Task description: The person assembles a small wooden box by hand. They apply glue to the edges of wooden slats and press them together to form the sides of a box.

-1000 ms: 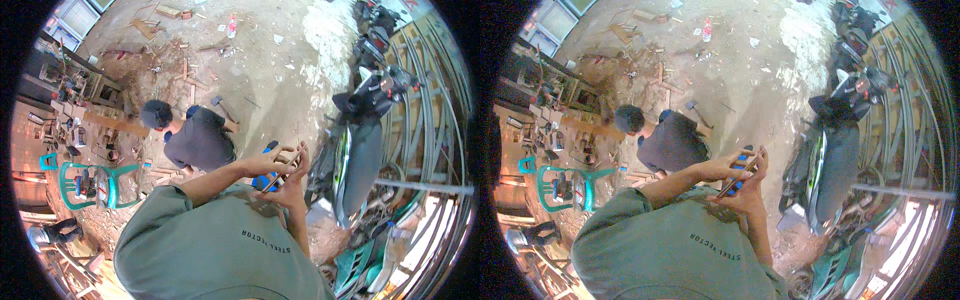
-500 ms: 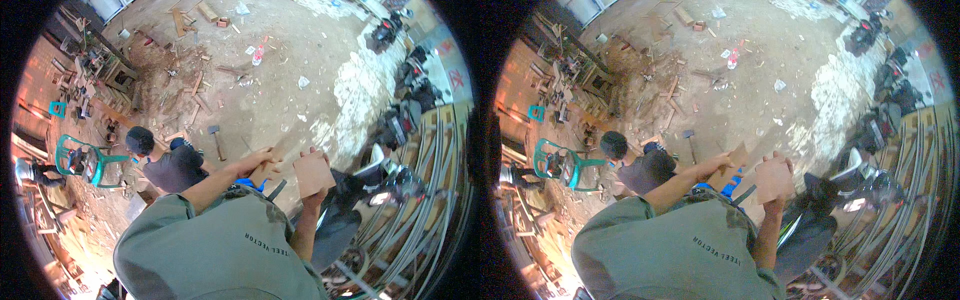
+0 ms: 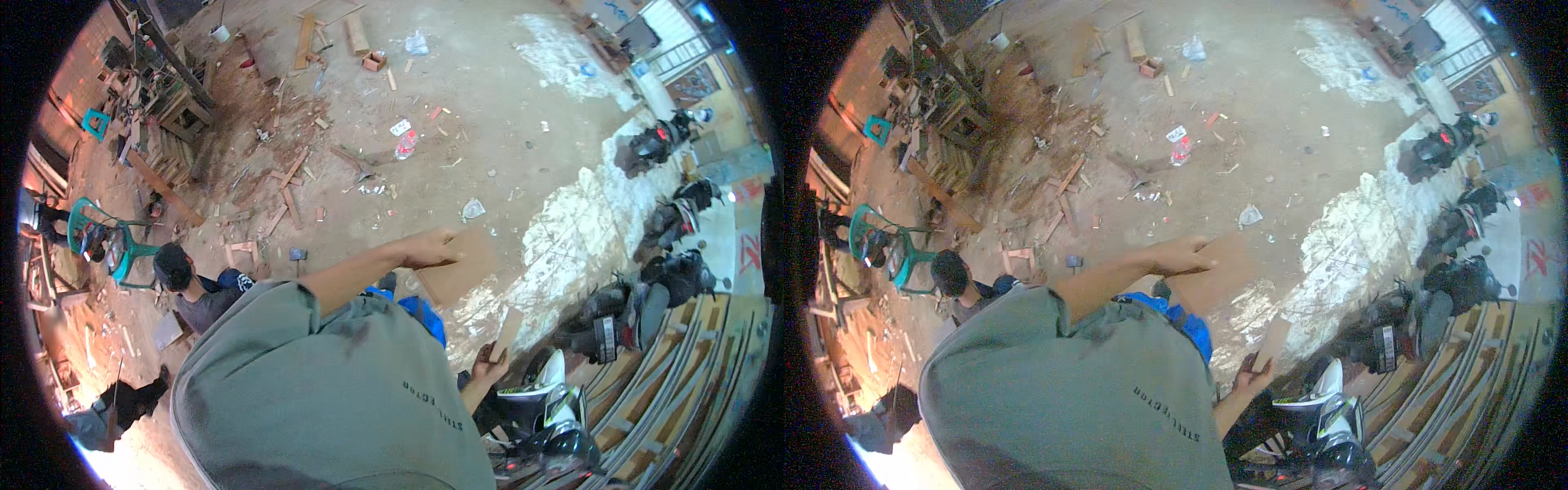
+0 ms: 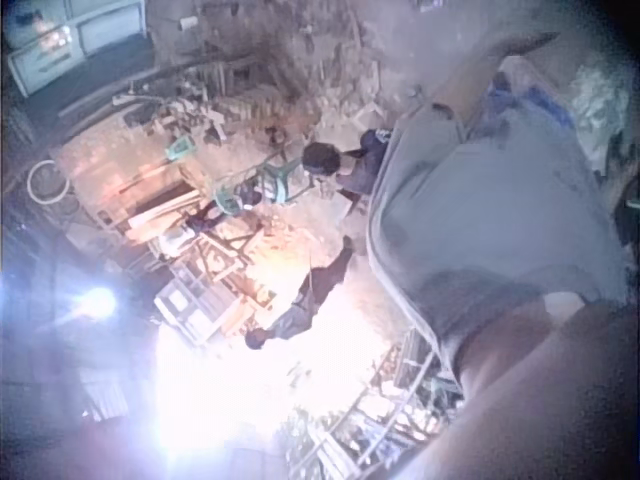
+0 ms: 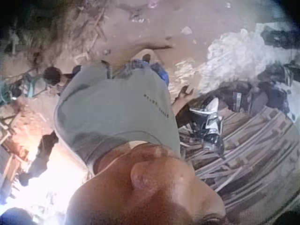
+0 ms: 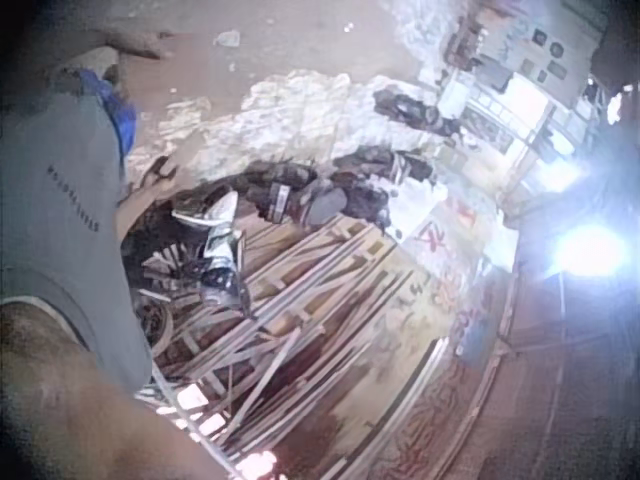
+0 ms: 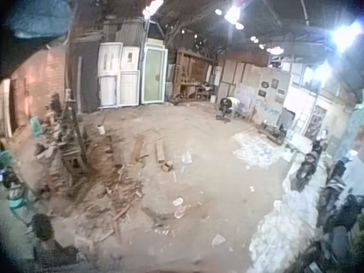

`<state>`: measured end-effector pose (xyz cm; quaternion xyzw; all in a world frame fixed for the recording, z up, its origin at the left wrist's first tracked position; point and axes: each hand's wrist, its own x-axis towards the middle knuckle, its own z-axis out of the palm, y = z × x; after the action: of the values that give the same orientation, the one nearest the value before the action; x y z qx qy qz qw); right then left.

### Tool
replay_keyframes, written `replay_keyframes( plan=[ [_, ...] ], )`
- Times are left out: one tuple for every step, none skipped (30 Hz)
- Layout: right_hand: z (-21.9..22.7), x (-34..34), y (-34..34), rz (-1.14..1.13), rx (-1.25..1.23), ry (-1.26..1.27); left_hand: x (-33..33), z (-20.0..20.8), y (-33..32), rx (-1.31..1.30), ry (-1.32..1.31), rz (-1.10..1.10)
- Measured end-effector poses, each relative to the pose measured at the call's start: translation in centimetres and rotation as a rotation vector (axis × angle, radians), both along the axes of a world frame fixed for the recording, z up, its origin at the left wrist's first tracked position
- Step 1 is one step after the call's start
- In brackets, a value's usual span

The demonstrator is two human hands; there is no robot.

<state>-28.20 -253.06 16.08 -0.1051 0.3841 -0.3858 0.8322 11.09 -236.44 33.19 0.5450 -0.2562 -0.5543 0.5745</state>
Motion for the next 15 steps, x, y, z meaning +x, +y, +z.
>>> replay_keyframes(
  plan=[
    [0.2, 2.6, -2.2, -0.104, 0.053, 0.201, 1.7, 0.4, -2.2, 0.029, 0.007, 0.014],
    [0.3, 4.6, -4.5, -0.094, 0.071, 0.206, 3.7, 0.3, -4.8, 0.049, -0.044, 0.005],
    [0.6, 6.8, -7.2, -0.089, 0.083, 0.170, 6.0, 0.2, -7.2, 0.063, -0.097, -0.006],
    [0.7, 9.1, -9.4, -0.083, 0.097, 0.135, 8.5, -0.8, -8.9, 0.078, -0.096, 0.000],
    [0.6, 11.6, -11.6, -0.073, 0.106, 0.162, 11.1, -3.0, -10.7, 0.076, -0.262, 0.040],
    [0.0, 13.7, -14.1, -0.062, 0.112, 0.166, 13.6, -5.6, -12.3, 0.074, -0.427, 0.079],
    [-0.9, 15.6, -16.9, 0.007, 0.090, 0.246, 16.5, -8.6, -13.9, 0.110, -0.555, 0.136],
    [-1.8, 17.6, -19.8, 0.075, 0.063, 0.326, 19.9, -11.9, -15.2, 0.140, -0.683, 0.193],
    [-2.7, 20.2, -22.7, 0.050, 0.073, 0.323, 22.9, -14.3, -16.3, 0.126, -0.625, 0.217],
    [-3.5, 23.0, -25.8, 0.048, 0.065, 0.336, 26.2, -17.0, -16.8, 0.112, -0.566, 0.241],
    [-4.8, 28.9, -26.8, 0.178, 0.041, 0.452, 31.2, -22.5, -12.3, 0.223, -0.699, 0.342],
    [-5.7, 31.6, -29.6, 0.257, -0.030, 0.600, 33.2, -25.4, -10.6, 0.231, -0.539, 0.432],
    [-6.6, 33.6, -36.1, 0.424, -0.011, 0.453, 36.3, -27.0, -11.0, 0.184, -0.394, 0.534],
    [-6.2, 38.3, -36.9, 0.459, 0.017, 0.437, 36.8, -28.6, -6.2, 0.422, -0.492, 0.556],
    [-5.4, 43.0, -37.9, 0.426, 0.024, 0.418, 34.5, -29.4, -1.4, 0.705, -0.587, 0.538]
  ],
)
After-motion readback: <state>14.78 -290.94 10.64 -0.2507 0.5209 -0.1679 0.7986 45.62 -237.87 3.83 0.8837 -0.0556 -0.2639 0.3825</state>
